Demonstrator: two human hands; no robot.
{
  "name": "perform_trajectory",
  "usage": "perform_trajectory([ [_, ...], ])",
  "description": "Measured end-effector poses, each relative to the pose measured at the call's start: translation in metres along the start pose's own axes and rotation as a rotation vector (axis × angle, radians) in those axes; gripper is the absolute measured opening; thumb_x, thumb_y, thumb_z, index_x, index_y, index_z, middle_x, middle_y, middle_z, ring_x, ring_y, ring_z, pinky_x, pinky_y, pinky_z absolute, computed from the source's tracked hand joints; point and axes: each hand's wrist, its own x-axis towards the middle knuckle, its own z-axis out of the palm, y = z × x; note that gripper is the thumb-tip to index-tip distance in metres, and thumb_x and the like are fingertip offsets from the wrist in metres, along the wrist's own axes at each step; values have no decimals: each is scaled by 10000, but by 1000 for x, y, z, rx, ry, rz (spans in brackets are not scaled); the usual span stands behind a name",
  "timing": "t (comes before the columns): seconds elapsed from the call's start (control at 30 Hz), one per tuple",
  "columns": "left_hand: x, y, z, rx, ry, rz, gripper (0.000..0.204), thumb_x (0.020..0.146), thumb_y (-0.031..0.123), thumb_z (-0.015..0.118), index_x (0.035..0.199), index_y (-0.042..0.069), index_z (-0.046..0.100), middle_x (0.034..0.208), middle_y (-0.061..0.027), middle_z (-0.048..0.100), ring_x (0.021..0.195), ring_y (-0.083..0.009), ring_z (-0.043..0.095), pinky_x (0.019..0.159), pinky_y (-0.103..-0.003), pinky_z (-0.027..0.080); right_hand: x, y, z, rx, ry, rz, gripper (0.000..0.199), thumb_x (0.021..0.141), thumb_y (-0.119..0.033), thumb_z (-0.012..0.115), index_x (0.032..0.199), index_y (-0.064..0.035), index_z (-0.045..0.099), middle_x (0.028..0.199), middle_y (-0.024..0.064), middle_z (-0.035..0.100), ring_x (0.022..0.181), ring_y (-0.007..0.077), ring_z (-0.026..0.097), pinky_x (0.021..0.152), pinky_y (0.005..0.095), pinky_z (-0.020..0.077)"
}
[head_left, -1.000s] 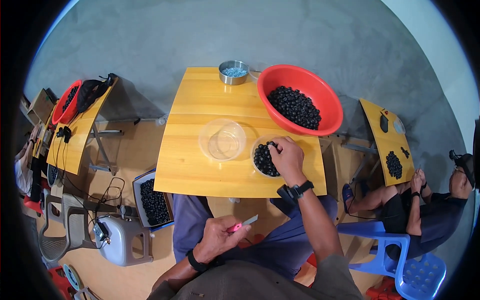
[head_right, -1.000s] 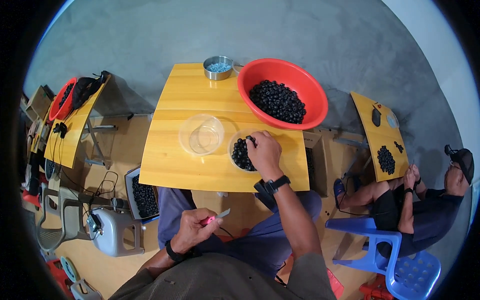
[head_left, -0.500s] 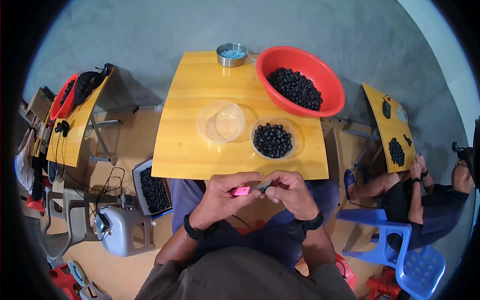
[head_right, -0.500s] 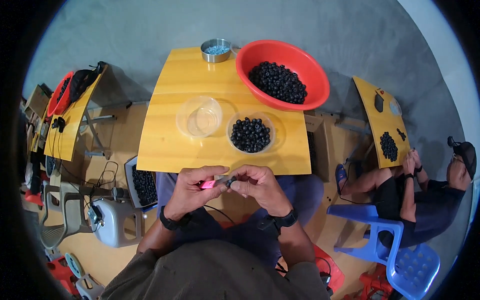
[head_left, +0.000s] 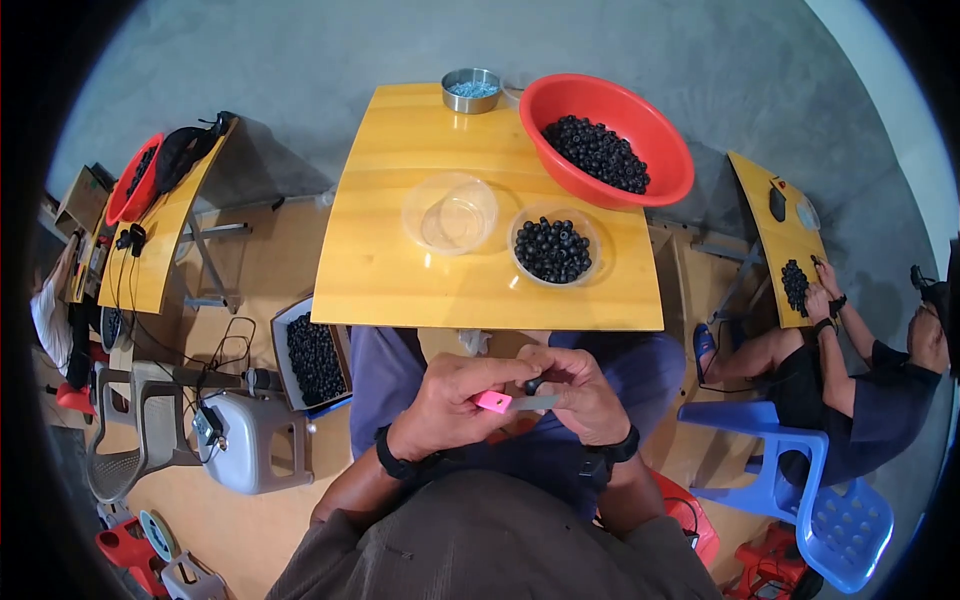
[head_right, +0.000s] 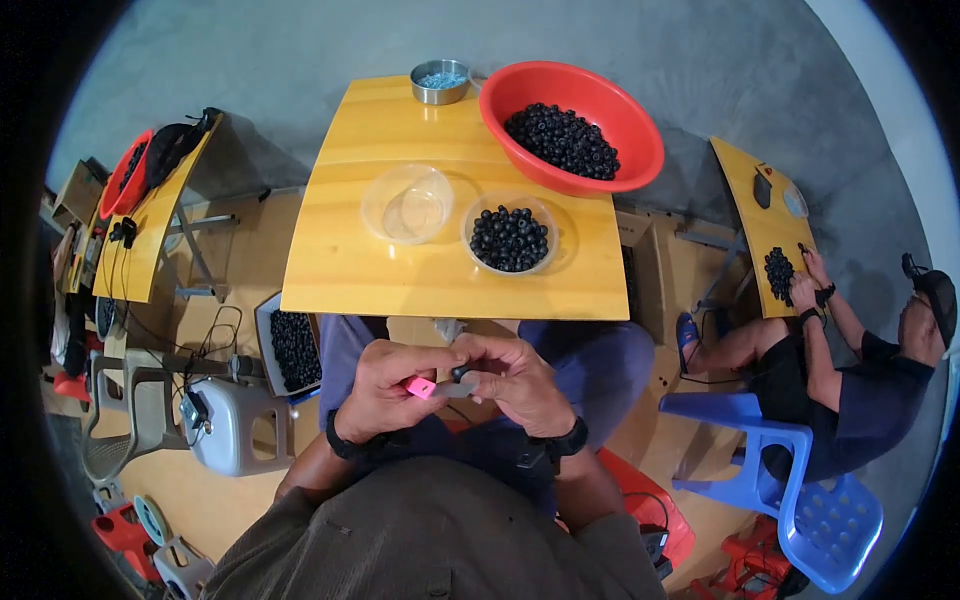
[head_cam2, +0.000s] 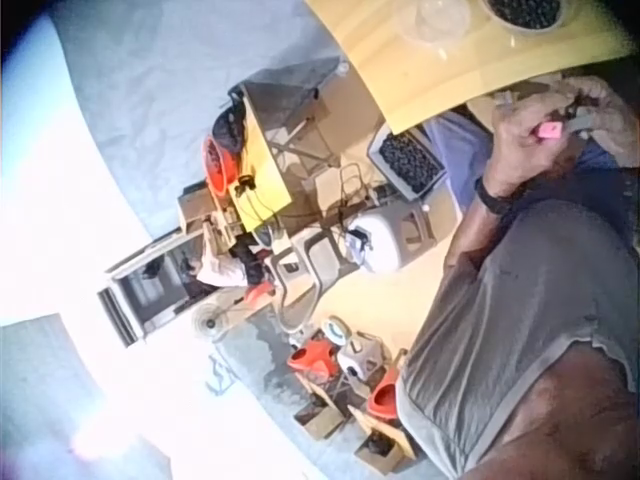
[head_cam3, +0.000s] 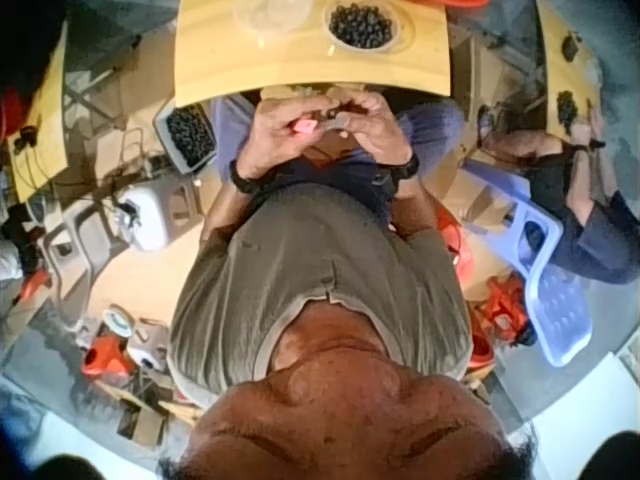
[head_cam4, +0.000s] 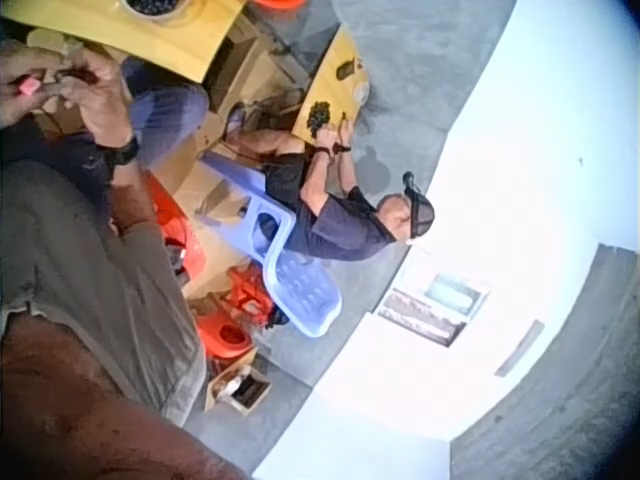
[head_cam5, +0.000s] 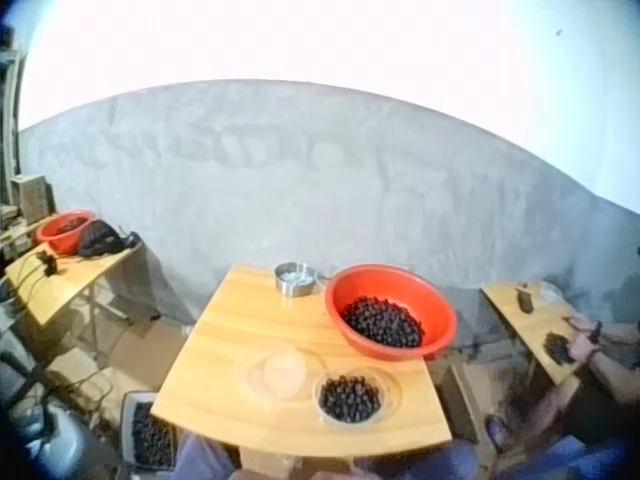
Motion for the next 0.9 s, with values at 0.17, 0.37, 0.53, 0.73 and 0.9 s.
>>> perform_trajectory([
  [0.17,-16,6,10,9,83,50,396,725,44,820,1097,57,687,754,-71,690,646,-201,682,589,-281,513,-9,6,12,69,-41,-44,306,860,-157,764,1099,13,674,1048,35,598,942,103,589,798,213,468],
  [0.37,-25,20,11,-41,47,75,377,716,11,790,1080,49,700,748,-76,680,648,-221,679,584,-290,517,-25,-2,22,14,-90,-19,297,854,-171,774,1060,17,669,1024,49,594,934,124,609,783,223,487],
  [0.53,-36,42,16,87,53,199,358,696,8,758,1049,55,721,661,-69,611,571,-237,634,523,-308,478,-43,1,37,83,-91,17,267,855,-177,774,1027,2,674,995,46,584,898,121,608,780,233,493],
  [0.73,-54,52,27,197,152,300,354,694,2,723,1038,83,733,589,-37,517,485,-211,540,450,-328,407,-55,23,48,189,-108,-79,234,874,-199,758,986,-3,694,969,42,584,843,116,588,732,242,476],
  [0.9,-56,58,27,309,136,389,391,662,-10,713,1039,91,737,577,-19,473,465,-193,498,433,-325,368,-61,11,55,200,-99,-62,255,877,-210,755,1011,0,697,958,37,583,786,115,554,669,247,430],
])
